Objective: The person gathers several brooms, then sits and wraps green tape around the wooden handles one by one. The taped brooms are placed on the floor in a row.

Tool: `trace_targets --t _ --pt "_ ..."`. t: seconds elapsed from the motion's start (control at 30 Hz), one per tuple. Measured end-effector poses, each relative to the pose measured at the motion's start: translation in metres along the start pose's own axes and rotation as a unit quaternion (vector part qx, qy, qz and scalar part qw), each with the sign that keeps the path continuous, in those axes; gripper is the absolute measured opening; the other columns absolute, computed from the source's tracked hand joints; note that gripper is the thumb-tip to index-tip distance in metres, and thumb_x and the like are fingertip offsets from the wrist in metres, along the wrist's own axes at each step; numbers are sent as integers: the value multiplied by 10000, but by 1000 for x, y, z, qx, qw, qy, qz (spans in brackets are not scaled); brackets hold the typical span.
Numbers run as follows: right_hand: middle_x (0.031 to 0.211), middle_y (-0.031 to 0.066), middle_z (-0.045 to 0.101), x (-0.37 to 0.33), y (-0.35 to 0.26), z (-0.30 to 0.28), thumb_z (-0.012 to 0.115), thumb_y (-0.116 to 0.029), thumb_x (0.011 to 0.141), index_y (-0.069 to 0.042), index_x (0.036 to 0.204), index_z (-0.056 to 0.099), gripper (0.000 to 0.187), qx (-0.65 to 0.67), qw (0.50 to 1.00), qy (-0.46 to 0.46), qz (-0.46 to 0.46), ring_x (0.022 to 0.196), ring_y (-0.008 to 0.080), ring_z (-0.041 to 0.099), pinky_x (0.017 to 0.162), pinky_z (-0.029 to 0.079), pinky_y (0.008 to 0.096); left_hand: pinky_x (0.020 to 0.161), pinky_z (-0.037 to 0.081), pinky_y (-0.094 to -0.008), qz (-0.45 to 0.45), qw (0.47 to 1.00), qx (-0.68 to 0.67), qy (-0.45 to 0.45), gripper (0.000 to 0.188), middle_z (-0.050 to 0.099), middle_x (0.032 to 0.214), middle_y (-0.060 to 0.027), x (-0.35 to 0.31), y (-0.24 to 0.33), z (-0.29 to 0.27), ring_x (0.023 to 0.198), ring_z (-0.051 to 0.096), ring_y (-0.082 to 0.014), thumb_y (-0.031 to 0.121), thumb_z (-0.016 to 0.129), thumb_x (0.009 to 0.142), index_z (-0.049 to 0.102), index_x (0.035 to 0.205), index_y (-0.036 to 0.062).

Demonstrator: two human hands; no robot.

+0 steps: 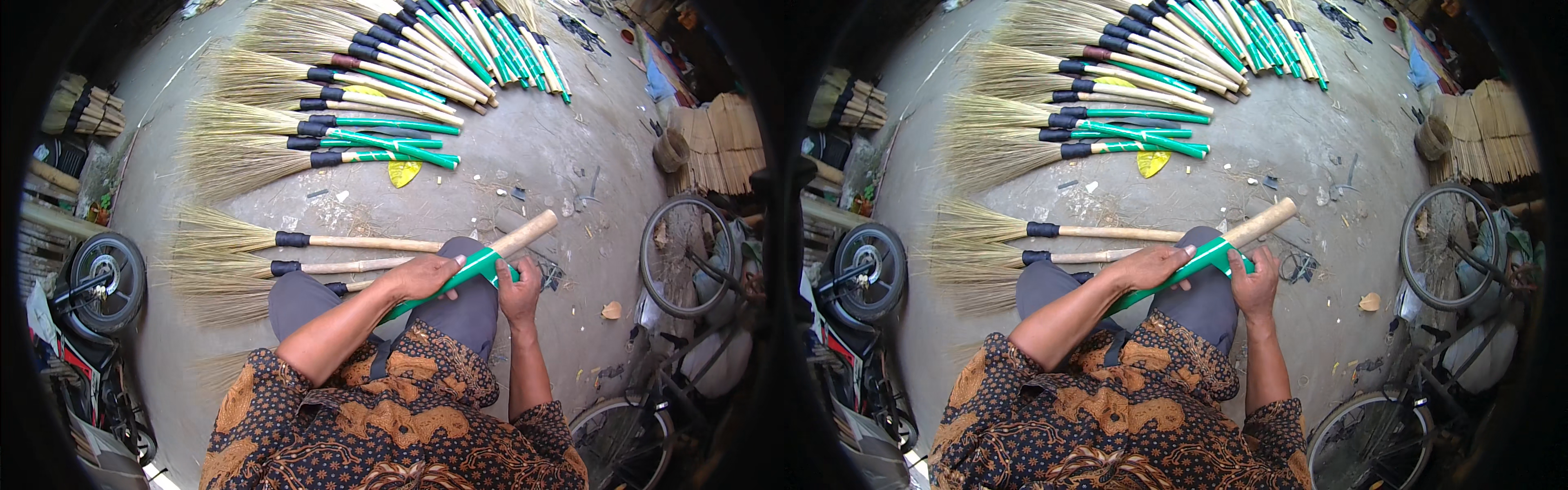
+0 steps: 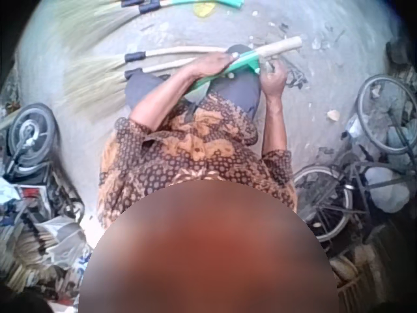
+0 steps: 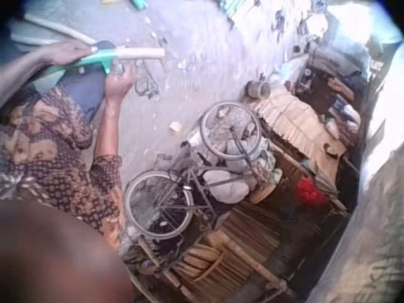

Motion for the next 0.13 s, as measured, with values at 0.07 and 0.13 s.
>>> trace_targets --t 0.07,0.13 --pt "852 157 630 -4 3 -2 799 -323 956 -30 832 634 359 -55 998 7 17 809 374 586 762 427 483 1017 501 -515 18 978 178 109 608 754 1164 -234 -1 5 6 1109 706 -401 558 450 1112 617 1333 16" --pt "864 161 637 -1 2 -1 799 -310 956 -28 838 639 345 -51 998 9 29 830 379 593 797 428 499 1081 469 -504 29 955 196 222 805 645 1445 -249 -12 8 7 1253 665 -435 703 614 974 543 1489 88"
Point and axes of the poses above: each hand's wrist, its own x-axis towards the middle knuckle, its own z-axis out of the palm, y = z × x, the point moved 8 cm from there along x, towards the middle knuckle
